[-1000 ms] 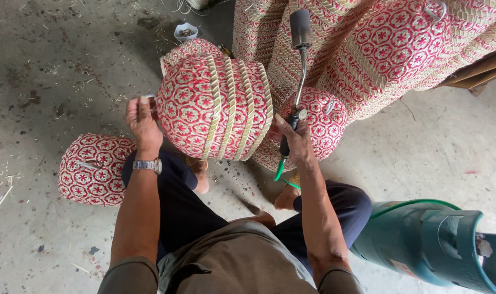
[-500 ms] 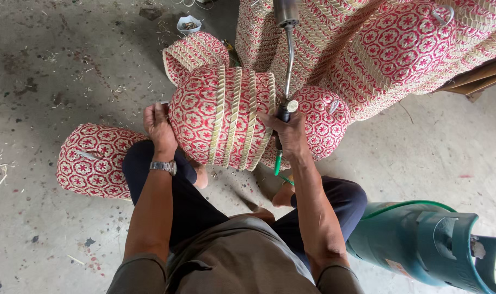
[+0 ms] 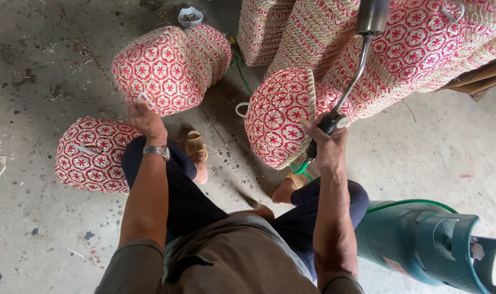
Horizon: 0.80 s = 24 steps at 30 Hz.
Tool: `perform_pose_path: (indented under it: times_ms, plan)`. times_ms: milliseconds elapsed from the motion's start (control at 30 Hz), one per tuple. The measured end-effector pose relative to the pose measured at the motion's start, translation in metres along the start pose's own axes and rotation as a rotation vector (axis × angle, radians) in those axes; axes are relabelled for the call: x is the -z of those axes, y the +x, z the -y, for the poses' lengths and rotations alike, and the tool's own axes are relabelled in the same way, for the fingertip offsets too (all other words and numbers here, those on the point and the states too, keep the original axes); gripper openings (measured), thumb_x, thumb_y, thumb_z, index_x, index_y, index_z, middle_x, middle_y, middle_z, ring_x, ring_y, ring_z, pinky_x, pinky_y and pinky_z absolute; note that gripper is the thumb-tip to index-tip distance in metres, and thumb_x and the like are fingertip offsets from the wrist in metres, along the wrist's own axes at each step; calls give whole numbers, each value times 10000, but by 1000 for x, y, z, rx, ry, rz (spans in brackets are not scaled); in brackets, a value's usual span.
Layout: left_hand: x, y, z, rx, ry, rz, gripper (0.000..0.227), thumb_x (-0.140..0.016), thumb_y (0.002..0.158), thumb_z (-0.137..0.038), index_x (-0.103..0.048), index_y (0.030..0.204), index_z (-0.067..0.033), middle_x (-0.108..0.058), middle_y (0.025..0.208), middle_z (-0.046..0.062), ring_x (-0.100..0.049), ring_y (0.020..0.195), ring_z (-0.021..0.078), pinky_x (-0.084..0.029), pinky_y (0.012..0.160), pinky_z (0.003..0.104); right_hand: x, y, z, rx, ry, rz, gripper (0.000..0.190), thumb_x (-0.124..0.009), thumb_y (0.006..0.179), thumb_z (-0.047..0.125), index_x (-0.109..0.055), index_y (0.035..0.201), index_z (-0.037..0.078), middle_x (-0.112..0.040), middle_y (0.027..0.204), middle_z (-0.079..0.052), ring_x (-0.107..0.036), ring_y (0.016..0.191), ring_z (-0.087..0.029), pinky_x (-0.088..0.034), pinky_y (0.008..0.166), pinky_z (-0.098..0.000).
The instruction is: The person uses a handheld blowtorch to apply heat to the surface of small woven baskets. They rotate each basket to treat all sides and then place it on the floor before picking up the next one.
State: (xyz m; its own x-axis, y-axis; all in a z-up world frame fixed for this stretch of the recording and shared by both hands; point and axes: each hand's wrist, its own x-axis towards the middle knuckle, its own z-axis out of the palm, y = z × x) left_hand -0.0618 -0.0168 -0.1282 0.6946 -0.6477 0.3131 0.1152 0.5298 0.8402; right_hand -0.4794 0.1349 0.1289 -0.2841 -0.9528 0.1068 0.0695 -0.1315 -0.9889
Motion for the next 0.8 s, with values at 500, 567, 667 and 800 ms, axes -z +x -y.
perform_pose_path:
  times_ms: [500,567,667,800]
  plan:
    - [12,23,-31,71,-138,15,204,-614,1069,-200,-580,949,-38,-638,863,34,-583,754,96,-531,703,286,-31,59,-67,226,-813,48,281,-818,914,193,-608,967,14,-576,679,30,-529,581,-97,-440,551,-287]
    - [13,28,-57,66,-143,105,236,-607,1085,-253,-579,992,-38,-653,906,38,-622,806,102,-569,750,285,-38,60,-62,218,-751,90,311,-797,922,205,-618,1074,2,-583,701,-1,-527,620,-122,-451,563,-306]
    - [5,31,-80,41,-160,172,265,-648,1146,-247,-576,1054,-9,-626,971,38,-559,870,87,-529,815,281,-55,53,-53,50,-535,159,302,-790,957,241,-689,1116,4,-617,750,-25,-593,677,-137,-536,626,-325]
    - [-14,16,-100,137,-188,221,257,-610,1108,-280,-588,1062,-28,-676,1018,42,-628,897,99,-575,837,281,-84,57,-48,-85,-102,191,308,-781,882,259,-674,1078,46,-743,917,-7,-746,878,-113,-669,752,-367]
